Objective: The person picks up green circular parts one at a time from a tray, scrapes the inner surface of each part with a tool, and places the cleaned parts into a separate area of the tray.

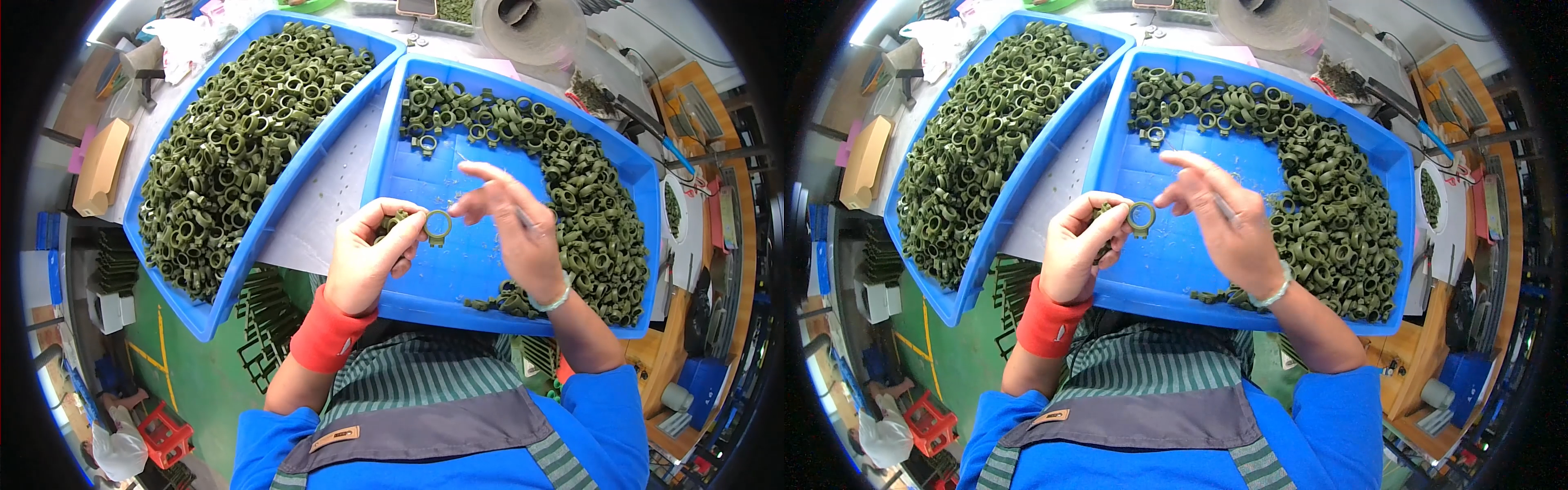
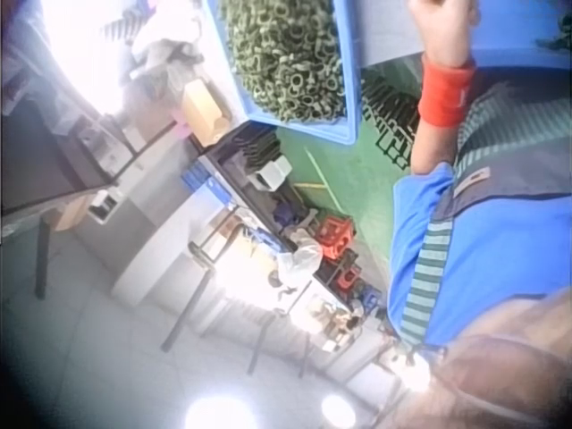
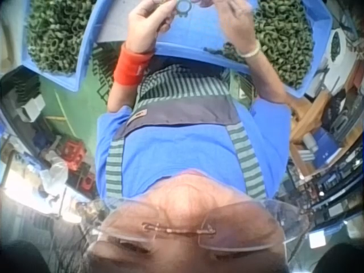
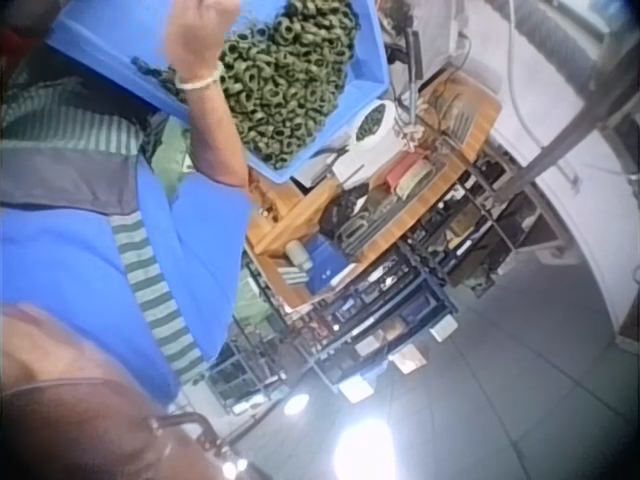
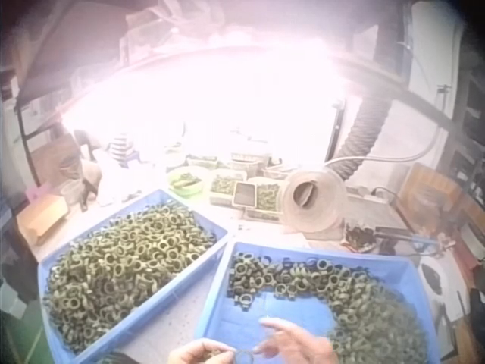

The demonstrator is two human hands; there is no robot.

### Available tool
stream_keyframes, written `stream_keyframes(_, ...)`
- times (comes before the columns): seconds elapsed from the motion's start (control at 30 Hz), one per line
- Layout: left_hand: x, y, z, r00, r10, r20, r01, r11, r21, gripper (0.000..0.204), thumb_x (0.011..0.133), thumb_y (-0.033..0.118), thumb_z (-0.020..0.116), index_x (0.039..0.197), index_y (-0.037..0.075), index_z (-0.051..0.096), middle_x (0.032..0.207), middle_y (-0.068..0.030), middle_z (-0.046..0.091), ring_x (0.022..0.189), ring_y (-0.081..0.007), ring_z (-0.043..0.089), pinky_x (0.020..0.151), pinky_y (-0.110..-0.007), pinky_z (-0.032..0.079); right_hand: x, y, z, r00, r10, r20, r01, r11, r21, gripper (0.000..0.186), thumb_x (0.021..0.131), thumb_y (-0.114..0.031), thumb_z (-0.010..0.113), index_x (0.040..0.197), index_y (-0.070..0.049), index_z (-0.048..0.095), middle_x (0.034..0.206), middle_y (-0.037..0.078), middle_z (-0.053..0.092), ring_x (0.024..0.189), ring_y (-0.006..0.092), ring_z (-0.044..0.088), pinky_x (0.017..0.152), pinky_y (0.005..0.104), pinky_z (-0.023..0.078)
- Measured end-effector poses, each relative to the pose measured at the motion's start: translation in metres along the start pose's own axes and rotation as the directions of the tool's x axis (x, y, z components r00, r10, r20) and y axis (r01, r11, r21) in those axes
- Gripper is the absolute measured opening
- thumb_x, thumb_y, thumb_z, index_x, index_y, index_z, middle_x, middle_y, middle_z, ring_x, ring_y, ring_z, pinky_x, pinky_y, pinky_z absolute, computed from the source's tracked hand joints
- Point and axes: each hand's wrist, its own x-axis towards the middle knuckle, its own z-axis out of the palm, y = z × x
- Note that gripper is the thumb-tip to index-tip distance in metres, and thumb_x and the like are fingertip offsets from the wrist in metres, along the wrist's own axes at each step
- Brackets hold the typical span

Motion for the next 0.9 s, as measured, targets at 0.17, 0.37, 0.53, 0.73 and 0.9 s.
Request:
stream_keyframes(0.17, -0.001, 0.007, -0.001, 0.999, -0.048, 0.021, 0.046, 0.996, 0.075, 0.012, 0.097, 0.011, 0.063, 0.104, 0.001, 0.065, 0.076, -0.0017, 0.062, 0.058, -0.0032, 0.051, 0.045, -0.017, 0.032, 0.008, -0.013, -0.025, 0.998, -0.063, 0.019, 0.061, 0.996, 0.07, 0.026, 0.104, -0.018, 0.052, 0.115, 0.003, 0.065, 0.091, 0.007, 0.066, 0.086, 0.0111, 0.06, 0.079, 0.025, 0.049)
stream_keyframes(0.37, -0.003, 0.012, -0.003, 0.986, -0.14, 0.094, 0.133, 0.988, 0.077, 0.01, 0.096, 0.011, 0.063, 0.099, 0.002, 0.065, 0.071, 0.0, 0.059, 0.053, -0.0025, 0.046, 0.043, -0.018, 0.029, 0.007, -0.004, -0.039, 0.985, -0.109, 0.134, 0.096, 0.99, 0.102, 0.024, 0.104, -0.018, 0.052, 0.101, 0.001, 0.068, 0.092, 0.003, 0.065, 0.074, 0.0083, 0.057, 0.068, 0.0226, 0.047)
stream_keyframes(0.53, -0.003, 0.014, -0.002, 0.962, -0.196, 0.192, 0.175, 0.977, 0.12, 0.011, 0.097, 0.012, 0.062, 0.099, 0.002, 0.065, 0.068, 0.0011, 0.056, 0.051, -0.0021, 0.043, 0.043, -0.019, 0.026, 0.005, -0.004, -0.035, 0.979, -0.116, 0.168, 0.099, 0.989, 0.11, 0.025, 0.105, -0.018, 0.051, 0.097, 0.0, 0.065, 0.092, 0.003, 0.065, 0.073, 0.008, 0.056, 0.067, 0.0223, 0.046)
stream_keyframes(0.73, -0.005, 0.018, -0.004, 0.971, -0.148, 0.186, 0.128, 0.985, 0.114, 0.009, 0.096, 0.01, 0.063, 0.098, 0.001, 0.065, 0.067, 0.0008, 0.056, 0.05, -0.0014, 0.042, 0.042, -0.018, 0.027, 0.003, -0.004, -0.033, 0.965, -0.17, 0.198, 0.154, 0.983, 0.097, 0.022, 0.105, -0.017, 0.051, 0.098, 0.0, 0.063, 0.093, 0.004, 0.065, 0.077, 0.009, 0.06, 0.068, 0.0231, 0.048)
stream_keyframes(0.9, -0.008, 0.013, 0.004, 0.998, 0.011, 0.056, -0.02, 0.988, 0.152, 0.006, 0.095, 0.008, 0.065, 0.098, 0.002, 0.065, 0.067, 0.0027, 0.057, 0.05, -0.0004, 0.043, 0.043, -0.018, 0.029, -0.003, -0.004, -0.03, 0.962, -0.224, 0.156, 0.214, 0.974, 0.076, 0.017, 0.102, -0.01, 0.055, 0.096, 0.003, 0.063, 0.09, 0.008, 0.067, 0.075, 0.0129, 0.067, 0.064, 0.0237, 0.053)
